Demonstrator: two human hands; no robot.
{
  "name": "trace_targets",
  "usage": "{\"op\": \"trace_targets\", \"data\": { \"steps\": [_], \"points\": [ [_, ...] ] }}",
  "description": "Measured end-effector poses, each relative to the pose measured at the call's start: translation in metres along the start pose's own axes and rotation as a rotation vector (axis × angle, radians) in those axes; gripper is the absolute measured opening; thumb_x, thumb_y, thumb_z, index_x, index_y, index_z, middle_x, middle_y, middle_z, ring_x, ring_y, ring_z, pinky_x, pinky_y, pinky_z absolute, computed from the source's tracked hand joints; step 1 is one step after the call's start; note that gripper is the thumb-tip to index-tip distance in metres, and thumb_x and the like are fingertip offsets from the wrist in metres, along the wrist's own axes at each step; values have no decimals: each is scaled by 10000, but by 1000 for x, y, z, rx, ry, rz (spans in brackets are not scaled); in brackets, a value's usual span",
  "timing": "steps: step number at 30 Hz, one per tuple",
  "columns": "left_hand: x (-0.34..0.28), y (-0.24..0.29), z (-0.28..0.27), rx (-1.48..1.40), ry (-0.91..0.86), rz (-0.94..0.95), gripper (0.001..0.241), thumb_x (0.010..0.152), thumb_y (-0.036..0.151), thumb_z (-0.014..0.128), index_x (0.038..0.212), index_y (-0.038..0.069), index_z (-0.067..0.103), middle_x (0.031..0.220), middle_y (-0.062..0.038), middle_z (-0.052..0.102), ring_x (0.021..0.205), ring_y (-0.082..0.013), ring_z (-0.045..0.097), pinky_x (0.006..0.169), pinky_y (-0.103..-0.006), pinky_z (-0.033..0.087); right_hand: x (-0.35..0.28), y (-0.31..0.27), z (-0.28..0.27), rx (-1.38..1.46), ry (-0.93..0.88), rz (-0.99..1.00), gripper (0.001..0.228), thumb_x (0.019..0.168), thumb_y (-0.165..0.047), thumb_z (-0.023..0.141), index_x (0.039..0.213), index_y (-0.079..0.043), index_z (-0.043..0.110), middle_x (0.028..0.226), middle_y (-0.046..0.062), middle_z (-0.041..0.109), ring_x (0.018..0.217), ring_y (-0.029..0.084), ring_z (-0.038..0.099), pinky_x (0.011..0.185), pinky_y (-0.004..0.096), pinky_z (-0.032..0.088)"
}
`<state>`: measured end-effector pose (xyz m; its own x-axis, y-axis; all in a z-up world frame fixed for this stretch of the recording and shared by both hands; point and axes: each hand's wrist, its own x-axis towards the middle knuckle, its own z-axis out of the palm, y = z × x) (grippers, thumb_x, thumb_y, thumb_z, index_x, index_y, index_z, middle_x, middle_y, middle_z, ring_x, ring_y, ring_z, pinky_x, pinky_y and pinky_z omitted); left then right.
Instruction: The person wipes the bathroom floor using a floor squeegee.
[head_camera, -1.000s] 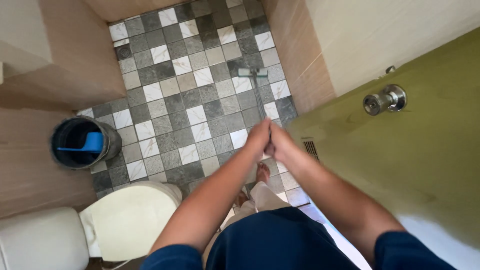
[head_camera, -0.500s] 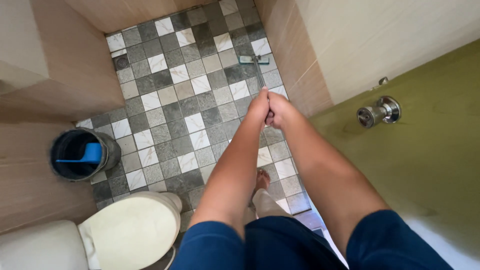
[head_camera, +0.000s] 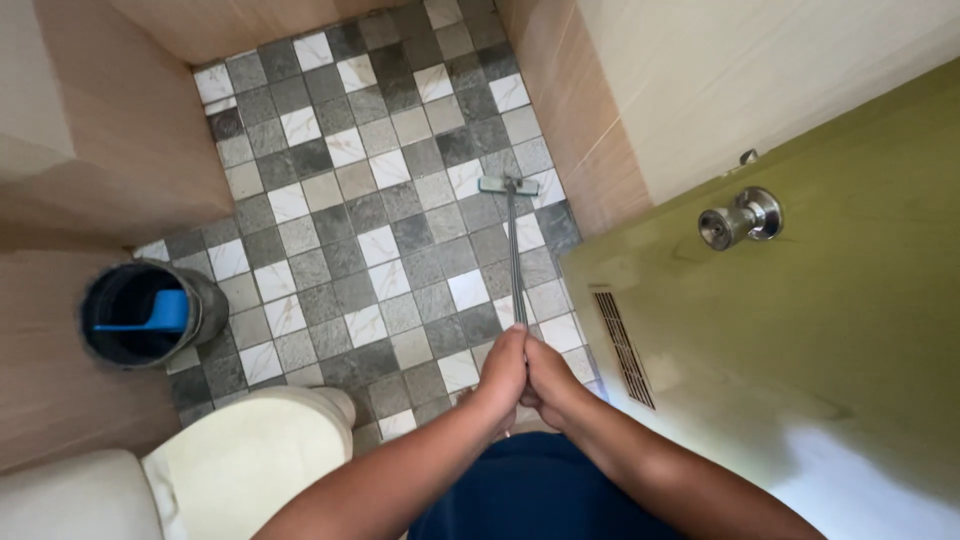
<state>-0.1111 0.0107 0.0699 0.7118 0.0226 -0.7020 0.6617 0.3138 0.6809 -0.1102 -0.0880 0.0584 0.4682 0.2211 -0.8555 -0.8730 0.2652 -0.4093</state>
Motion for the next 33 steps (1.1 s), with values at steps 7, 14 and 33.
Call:
{"op": "trace_targets", "data": {
  "steps": [7, 14, 33],
  "points": [
    [87, -8, 18, -24, -45, 12, 439, 1041, 441, 439, 1025, 50, 639, 911, -113, 644, 811, -224, 580, 734, -413, 505, 81, -35, -27, 97, -4, -31, 288, 1031, -411, 482, 1030, -167, 636, 873, 26, 691, 736, 176, 672, 624, 370, 559],
    [189, 67, 63, 27, -49, 3, 511, 1020, 528, 440, 1015, 70, 669, 815, -112, 678, 622, -230, 616, 529, -395, 505, 146, -161, -21, 16, -18, -93, 352, 1045, -471, 465, 947, -159, 594, 774, 19, 640, 607, 172, 607, 531, 353, 503],
    [48, -43, 15, -162, -55, -199, 463, 1038, 517, 437, 1164, 94, 577, 930, -118, 649, 744, -229, 624, 620, -410, 547, 10, -18, -8, 37, 108, 38, 346, 1016, -468, 466, 1065, -163, 622, 823, 62, 712, 663, 208, 699, 581, 361, 586]
  ]
}}
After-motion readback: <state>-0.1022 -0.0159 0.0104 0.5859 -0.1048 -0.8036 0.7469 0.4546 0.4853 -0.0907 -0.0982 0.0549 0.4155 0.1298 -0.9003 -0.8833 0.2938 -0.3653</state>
